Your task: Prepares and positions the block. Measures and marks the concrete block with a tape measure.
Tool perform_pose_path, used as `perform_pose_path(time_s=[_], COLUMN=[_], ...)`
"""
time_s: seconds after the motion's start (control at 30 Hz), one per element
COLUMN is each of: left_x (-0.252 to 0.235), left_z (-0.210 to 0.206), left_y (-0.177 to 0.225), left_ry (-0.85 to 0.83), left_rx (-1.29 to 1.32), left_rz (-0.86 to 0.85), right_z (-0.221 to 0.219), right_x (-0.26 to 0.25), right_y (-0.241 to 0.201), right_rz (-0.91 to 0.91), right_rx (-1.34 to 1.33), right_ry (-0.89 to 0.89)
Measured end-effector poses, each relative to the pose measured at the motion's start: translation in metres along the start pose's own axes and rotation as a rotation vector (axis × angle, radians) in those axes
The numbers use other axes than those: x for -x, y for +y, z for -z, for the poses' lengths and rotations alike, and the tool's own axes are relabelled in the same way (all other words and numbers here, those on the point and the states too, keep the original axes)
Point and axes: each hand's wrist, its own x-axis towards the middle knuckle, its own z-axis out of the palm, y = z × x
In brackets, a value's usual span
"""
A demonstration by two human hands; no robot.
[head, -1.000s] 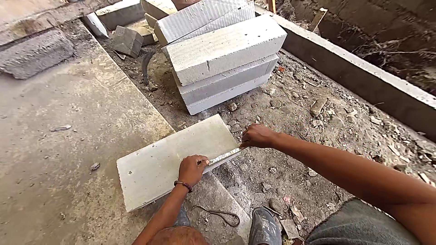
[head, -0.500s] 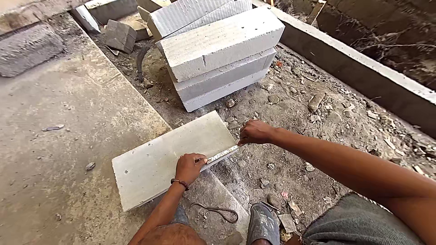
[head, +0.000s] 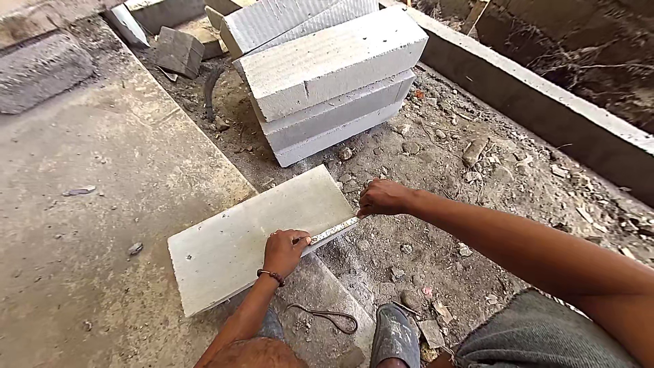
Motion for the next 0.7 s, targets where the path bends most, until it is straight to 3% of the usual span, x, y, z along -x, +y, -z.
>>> perform_pose_path(time_s=[0.7], left_x=[0.0005], left_z=[-0.0017], left_y=[-0.0018], left_ry=[0.019], left_rx=[0.026], left_rz=[0.010], right_z=[0.0071], right_x=[-0.0009], right_y=[-0.0032], right_rz=[0.002], right_rx=[0.005], right_ry=[-0.024])
